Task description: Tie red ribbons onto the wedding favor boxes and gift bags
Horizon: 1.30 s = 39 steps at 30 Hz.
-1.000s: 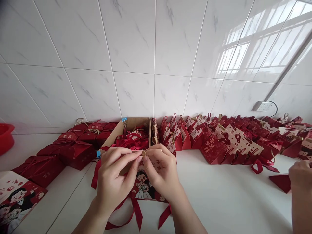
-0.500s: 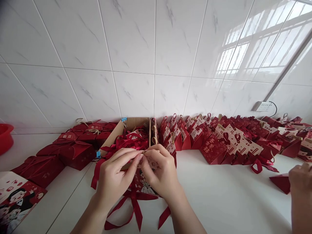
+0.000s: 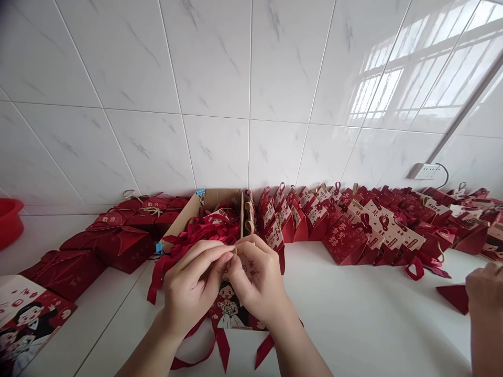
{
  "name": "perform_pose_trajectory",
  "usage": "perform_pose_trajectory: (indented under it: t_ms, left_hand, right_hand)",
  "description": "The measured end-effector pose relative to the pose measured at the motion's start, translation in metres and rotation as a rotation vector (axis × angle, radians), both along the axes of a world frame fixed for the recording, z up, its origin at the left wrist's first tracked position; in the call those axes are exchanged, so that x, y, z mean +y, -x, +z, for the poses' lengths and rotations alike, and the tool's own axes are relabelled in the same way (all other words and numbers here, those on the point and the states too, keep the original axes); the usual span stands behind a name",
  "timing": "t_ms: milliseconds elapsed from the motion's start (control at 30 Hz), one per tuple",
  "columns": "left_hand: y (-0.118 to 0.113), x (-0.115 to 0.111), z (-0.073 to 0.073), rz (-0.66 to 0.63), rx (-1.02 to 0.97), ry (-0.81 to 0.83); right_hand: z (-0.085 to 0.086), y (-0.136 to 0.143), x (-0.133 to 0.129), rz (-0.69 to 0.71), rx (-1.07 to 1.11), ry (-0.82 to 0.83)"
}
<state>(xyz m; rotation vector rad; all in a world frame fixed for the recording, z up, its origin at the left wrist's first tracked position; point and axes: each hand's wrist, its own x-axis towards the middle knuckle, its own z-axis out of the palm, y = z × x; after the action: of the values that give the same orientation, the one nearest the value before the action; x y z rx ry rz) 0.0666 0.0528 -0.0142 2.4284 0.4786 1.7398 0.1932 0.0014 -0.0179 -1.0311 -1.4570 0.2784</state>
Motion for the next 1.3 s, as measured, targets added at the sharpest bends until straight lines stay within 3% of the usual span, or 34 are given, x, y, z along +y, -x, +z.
perform_pose_trajectory:
  t_ms: [367,733,900,1167,1300]
  left_hand:
    - [-0.001,-0.005,-0.001,-0.055,-0.103,0.051]
    - [-0.004,-0.011,-0.002,-0.148,-0.201,0.270]
    - [-0.004,-0.008,0.000,-0.147,-0.192,0.234]
    - [0.010,-0.007,0.008,-0.179,0.017,0.199]
    - [0.008,-0.006,0.006,-0.131,-0.040,0.115]
  right_hand:
    - [0.000,0.011,0.001,-0.075,0.020,-0.123]
    - [0.000,0.015,-0.003,-0.151,-0.045,-0.139]
    - [-0.001,0.013,-0.002,-0.128,0.004,-0.135]
    - [-0.001,0.002,0.002,0.025,0.115,-0.089]
    - [-0.001,0.002,0.002,0.031,0.113,-0.091]
